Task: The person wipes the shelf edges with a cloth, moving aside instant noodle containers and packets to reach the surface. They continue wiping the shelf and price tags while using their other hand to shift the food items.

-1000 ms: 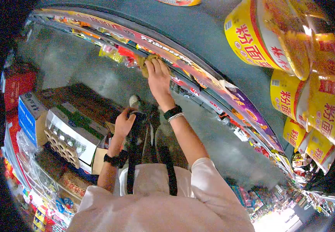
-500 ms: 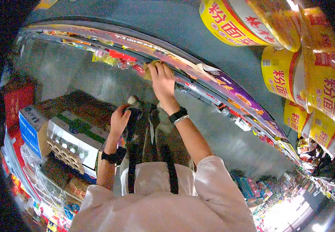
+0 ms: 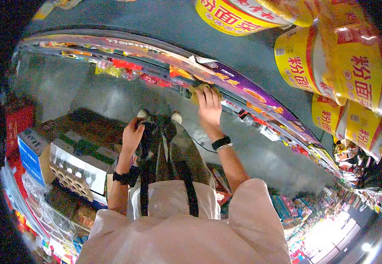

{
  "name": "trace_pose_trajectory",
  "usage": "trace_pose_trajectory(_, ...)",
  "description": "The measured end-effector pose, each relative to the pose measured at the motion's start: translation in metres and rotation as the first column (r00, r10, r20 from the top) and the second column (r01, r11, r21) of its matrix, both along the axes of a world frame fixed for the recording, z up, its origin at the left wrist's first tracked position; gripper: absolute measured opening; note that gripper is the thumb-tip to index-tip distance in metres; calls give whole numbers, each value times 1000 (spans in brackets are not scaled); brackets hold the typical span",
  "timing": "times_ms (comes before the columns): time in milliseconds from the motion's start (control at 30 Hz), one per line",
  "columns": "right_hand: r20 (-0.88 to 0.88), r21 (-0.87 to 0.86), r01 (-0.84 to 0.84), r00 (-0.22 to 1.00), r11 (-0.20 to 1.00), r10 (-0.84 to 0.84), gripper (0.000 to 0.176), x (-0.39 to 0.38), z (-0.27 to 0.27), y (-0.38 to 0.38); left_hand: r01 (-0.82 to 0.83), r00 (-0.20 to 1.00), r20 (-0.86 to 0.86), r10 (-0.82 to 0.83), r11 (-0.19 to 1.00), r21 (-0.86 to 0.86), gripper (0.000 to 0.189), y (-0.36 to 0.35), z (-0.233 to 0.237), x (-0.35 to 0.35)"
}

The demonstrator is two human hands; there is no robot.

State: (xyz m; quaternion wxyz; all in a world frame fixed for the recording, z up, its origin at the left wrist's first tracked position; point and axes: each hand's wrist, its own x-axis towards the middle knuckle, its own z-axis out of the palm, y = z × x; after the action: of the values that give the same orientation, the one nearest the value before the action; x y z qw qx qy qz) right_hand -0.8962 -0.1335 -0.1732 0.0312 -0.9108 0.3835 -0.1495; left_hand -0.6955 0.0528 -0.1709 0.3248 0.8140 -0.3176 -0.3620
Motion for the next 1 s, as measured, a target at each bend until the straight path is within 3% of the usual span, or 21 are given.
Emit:
trace_pose_trajectory(100, -4, -12, -6, 1000, 1000, 6, 45, -15, -3, -4, -9, 1000, 13, 8, 999, 39, 28, -2, 1, -5)
trace_pose_trajectory(200, 24, 10, -31, 999, 999, 31, 46, -17, -1, -8, -15, 999, 43, 19, 996, -91, 34, -10, -3, -11)
trace_pose_trajectory(267, 52, 55, -30, 998, 998, 27, 47, -17, 0, -8, 23, 990, -138, -37, 994, -103, 46, -37, 24, -17)
trace_pose_trajectory(300, 75, 69, -23, 997, 997, 18, 46, -15, -4, -9, 23, 990, -139, -38, 994, -105, 46, -49, 27, -21)
trace_pose_trajectory(367, 99, 82, -18, 995, 996, 10, 46, -8, -7, -12, 146, 989, 15, -149, 941, -305, 61, -74, 31, -29)
trace_pose_trajectory(467, 109, 84, -44, 993, 996, 34, 44, 7, -4, -12, 262, 953, -90, -290, 935, -239, 67, -113, 42, -33)
trace_pose_trajectory(600, 149, 104, -65, 988, 992, 49, 39, 25, -3, -10, 355, 925, -67, -373, 915, -192, 70, -136, 32, -36)
trace_pose_trajectory(667, 143, 47, -70, 988, 996, 63, 40, 23, 0, -7, 384, 912, -47, -408, 888, -253, 74, -135, 21, -35)
trace_pose_trajectory(867, 127, 79, -33, 992, 996, 23, 49, -23, -11, -10, 504, 863, -9, -506, 861, -70, 80, -142, 39, -30)
trace_pose_trajectory(1000, 147, 32, 32, 989, 999, -36, 47, -60, -9, -11, 495, 868, 12, -496, 865, -74, 81, -142, 35, -34)
